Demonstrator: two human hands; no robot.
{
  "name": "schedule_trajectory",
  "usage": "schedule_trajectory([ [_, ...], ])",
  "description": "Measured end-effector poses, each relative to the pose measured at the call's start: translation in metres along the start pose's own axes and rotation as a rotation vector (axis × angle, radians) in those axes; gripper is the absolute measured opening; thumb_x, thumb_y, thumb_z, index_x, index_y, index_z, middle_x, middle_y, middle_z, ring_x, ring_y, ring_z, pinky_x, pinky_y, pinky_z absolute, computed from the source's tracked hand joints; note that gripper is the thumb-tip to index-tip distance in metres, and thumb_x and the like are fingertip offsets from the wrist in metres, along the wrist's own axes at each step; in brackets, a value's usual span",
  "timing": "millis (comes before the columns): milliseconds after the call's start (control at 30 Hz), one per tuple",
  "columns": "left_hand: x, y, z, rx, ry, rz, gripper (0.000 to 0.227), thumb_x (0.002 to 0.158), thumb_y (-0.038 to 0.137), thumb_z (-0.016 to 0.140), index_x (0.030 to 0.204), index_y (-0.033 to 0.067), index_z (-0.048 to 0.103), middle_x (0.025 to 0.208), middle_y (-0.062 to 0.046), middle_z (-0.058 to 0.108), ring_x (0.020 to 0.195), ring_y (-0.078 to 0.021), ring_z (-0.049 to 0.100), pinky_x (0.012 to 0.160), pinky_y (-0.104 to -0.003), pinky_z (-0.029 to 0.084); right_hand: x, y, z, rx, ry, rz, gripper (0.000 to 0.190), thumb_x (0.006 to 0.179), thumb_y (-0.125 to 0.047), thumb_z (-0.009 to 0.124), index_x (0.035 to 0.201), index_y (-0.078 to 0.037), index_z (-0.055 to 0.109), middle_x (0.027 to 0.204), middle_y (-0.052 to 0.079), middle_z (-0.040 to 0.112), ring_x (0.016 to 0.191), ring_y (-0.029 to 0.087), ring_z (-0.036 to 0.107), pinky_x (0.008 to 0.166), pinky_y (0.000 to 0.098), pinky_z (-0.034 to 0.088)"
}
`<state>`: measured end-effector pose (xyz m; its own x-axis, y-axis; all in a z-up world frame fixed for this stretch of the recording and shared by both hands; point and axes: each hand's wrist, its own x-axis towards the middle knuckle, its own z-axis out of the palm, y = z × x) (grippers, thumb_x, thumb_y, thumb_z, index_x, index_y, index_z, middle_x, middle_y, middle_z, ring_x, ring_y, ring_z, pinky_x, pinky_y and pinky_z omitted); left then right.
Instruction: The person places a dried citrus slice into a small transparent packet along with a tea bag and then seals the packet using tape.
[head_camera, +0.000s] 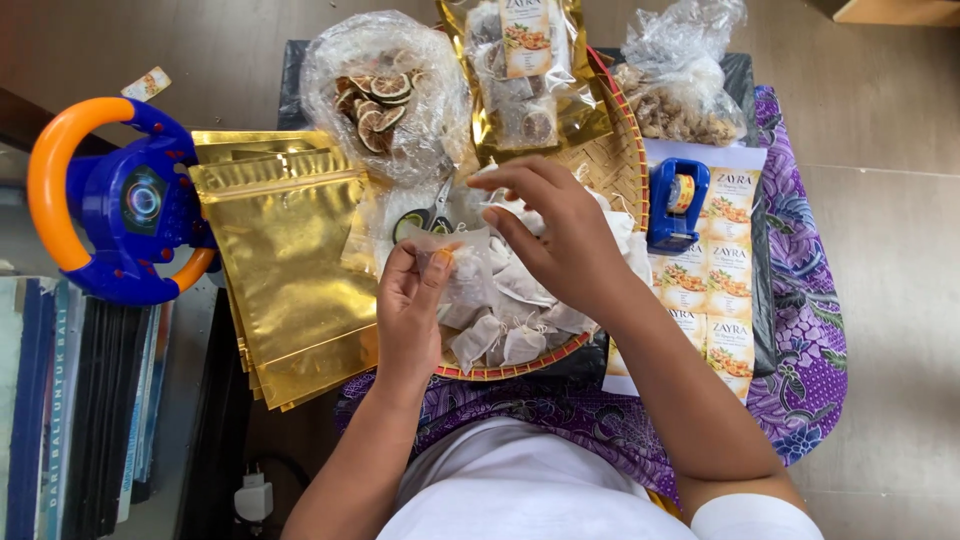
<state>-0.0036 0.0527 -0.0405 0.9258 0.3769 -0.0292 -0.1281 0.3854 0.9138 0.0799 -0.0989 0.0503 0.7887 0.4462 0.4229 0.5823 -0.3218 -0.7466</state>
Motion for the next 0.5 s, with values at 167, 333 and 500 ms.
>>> schedule_trajectory([
  [167,0.003,0.008,0.0,-0.064,0.089,0.031,0.008,0.102,0.015,0.064,0.104,0.0101,0.058,0.091,0.006,0.057,0.091,-0.0006,0.053,0.09,-0.021,0.049,0.039,0.019,0.025,-0.196,-0.063,-0.159,0.028,0.095,-0.006,0.071,0.123,-0.009,0.068,0.11,0.014,0.067,0.101,0.039,0.065,0.088,0.0488,0.054],
  [333,0.011,-0.001,-0.013,-0.082,0.148,0.044,0.008,0.102,0.014,0.064,0.105,0.0092,0.059,0.091,0.003,0.057,0.092,-0.0021,0.053,0.09,-0.025,0.051,0.076,0.039,0.055,-0.345,-0.127,-0.275,0.029,0.094,-0.012,0.073,0.122,-0.009,0.066,0.107,0.014,0.065,0.099,0.039,0.063,0.088,0.0488,0.053],
  [500,0.014,-0.016,-0.023,-0.159,0.225,0.004,0.009,0.101,0.014,0.066,0.107,0.0101,0.061,0.093,0.004,0.061,0.091,-0.0019,0.057,0.092,-0.024,0.051,0.102,0.061,0.083,-0.546,-0.144,-0.28,0.031,0.095,-0.025,0.073,0.122,-0.012,0.066,0.104,0.011,0.066,0.095,0.035,0.064,0.081,0.0461,0.052],
])
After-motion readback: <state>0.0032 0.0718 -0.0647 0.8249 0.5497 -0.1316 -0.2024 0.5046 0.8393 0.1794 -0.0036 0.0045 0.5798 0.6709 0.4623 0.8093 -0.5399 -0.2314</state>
